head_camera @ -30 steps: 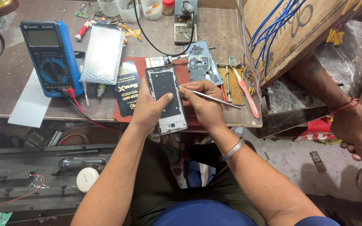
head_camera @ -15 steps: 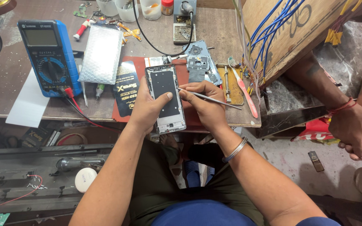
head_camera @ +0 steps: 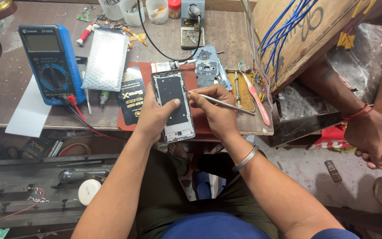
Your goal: The person uses a metal spudger to carefully pry and separate the screen assembly from the phone's frame. They work along the edges of the device, applying gentle pressure to release adhesive or clips. The phone remains on the workbench throughout the process.
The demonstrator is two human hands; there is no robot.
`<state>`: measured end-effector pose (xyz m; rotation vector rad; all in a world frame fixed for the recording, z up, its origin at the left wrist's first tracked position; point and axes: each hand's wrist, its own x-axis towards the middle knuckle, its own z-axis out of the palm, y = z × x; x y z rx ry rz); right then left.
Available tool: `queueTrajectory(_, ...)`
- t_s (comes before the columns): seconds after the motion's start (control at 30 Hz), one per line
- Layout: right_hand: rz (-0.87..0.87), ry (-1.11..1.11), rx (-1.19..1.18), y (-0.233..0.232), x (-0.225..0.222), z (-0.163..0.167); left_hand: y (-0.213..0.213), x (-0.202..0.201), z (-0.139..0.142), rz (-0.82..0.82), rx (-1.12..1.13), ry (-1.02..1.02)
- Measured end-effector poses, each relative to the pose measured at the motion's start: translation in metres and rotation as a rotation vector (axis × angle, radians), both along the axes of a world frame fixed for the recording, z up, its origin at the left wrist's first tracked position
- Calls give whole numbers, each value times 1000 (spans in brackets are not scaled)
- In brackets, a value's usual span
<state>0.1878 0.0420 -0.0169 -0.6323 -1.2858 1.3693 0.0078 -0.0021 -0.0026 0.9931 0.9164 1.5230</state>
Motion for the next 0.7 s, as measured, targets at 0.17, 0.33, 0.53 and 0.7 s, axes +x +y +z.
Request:
queueTrajectory(0.17, -41, 56, -59, 0, -1, 12, 3, 2, 6, 6, -49, 2)
queueTrajectory(0.33, -155, -440, 184, -5, -1, 38, 2, 5, 2, 37, -23, 12)
queueTrajectory(0.53, -136, -659, 568, 13, -5, 58, 4, 6, -2, 79, 10, 101)
queueTrajectory(0.7, -56, -672, 615, 24, -4, 59, 3, 5, -3, 149, 21, 296)
